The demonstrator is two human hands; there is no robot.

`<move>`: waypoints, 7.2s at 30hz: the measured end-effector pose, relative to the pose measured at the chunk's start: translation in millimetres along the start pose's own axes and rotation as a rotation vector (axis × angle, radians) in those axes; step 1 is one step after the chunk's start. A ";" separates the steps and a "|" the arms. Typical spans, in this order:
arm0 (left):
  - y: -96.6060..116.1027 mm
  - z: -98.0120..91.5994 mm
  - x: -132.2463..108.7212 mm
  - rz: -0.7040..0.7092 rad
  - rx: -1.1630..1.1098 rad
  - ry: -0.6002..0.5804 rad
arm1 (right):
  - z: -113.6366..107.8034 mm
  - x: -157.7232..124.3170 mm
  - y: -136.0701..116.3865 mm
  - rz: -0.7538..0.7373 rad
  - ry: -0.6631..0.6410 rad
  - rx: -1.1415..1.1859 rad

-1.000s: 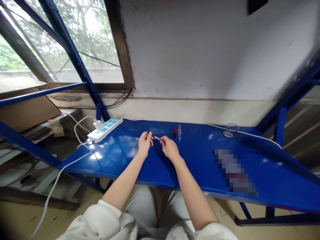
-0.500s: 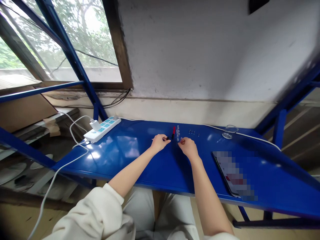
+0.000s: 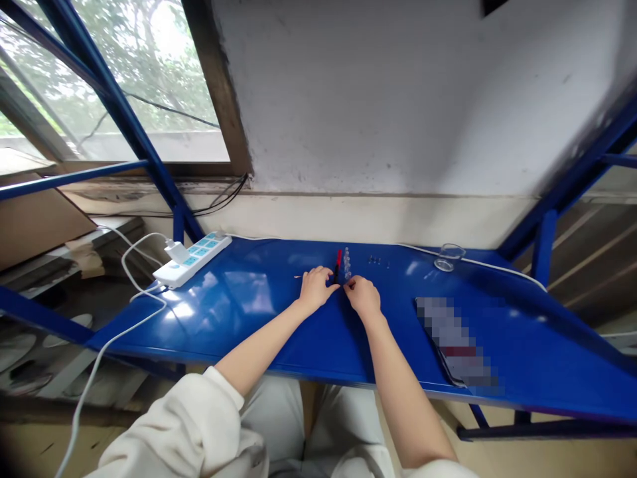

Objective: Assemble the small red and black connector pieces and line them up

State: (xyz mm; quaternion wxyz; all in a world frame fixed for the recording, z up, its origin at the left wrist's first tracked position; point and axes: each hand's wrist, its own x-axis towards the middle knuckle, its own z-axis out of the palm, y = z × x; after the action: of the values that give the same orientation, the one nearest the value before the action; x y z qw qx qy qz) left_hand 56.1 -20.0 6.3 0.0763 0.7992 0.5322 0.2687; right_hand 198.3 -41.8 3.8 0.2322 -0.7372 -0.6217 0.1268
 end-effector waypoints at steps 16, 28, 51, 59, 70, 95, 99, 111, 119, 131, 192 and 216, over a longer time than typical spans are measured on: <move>-7.6 -7.6 -5.1 0.062 -0.289 0.044 | -3.1 -17.0 -16.8 -0.043 -0.080 -0.268; -33.3 -20.1 -11.7 -0.167 -0.954 0.097 | 2.0 -26.5 -36.9 -0.240 -0.029 -0.313; -26.7 -44.0 -23.2 0.057 -0.481 -0.024 | 10.5 -29.9 -30.2 -0.488 0.104 -0.315; -22.8 -31.8 -45.3 -0.029 -0.459 0.077 | 15.0 -34.3 -35.3 -0.527 0.076 -0.302; -50.8 -56.1 -17.6 -0.149 -0.273 0.004 | 17.4 -36.2 -35.7 -0.487 0.109 -0.059; -114.8 -61.8 -16.3 -0.468 0.146 0.015 | 8.5 -32.0 -30.5 -0.364 0.102 -0.032; -109.8 -68.2 -21.6 -0.476 0.164 -0.017 | 6.4 -28.1 -23.4 -0.244 0.090 -0.086; -62.1 -77.8 -50.7 -0.348 0.175 0.002 | -0.3 -3.8 -1.6 -0.013 0.068 -0.220; 0.9 -24.2 -21.4 0.178 0.073 0.018 | 1.6 27.6 -7.3 -0.013 -0.031 -0.235; -2.7 3.7 0.7 0.102 0.088 0.055 | 12.5 24.3 -0.8 -0.025 0.084 -0.105; -14.0 3.4 -3.6 0.074 -0.493 0.180 | 3.9 0.6 -24.5 -0.369 0.074 -0.195; -40.7 -56.4 -8.7 -0.013 -0.661 0.347 | 18.3 0.6 -27.0 -0.477 0.034 0.166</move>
State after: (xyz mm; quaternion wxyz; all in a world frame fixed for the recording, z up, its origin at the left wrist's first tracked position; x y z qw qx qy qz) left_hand -8.2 -19.8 34.3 0.2404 0.6707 0.4270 0.5569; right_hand 166.5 -34.6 1.7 0.3260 -0.5502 -0.7613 0.1067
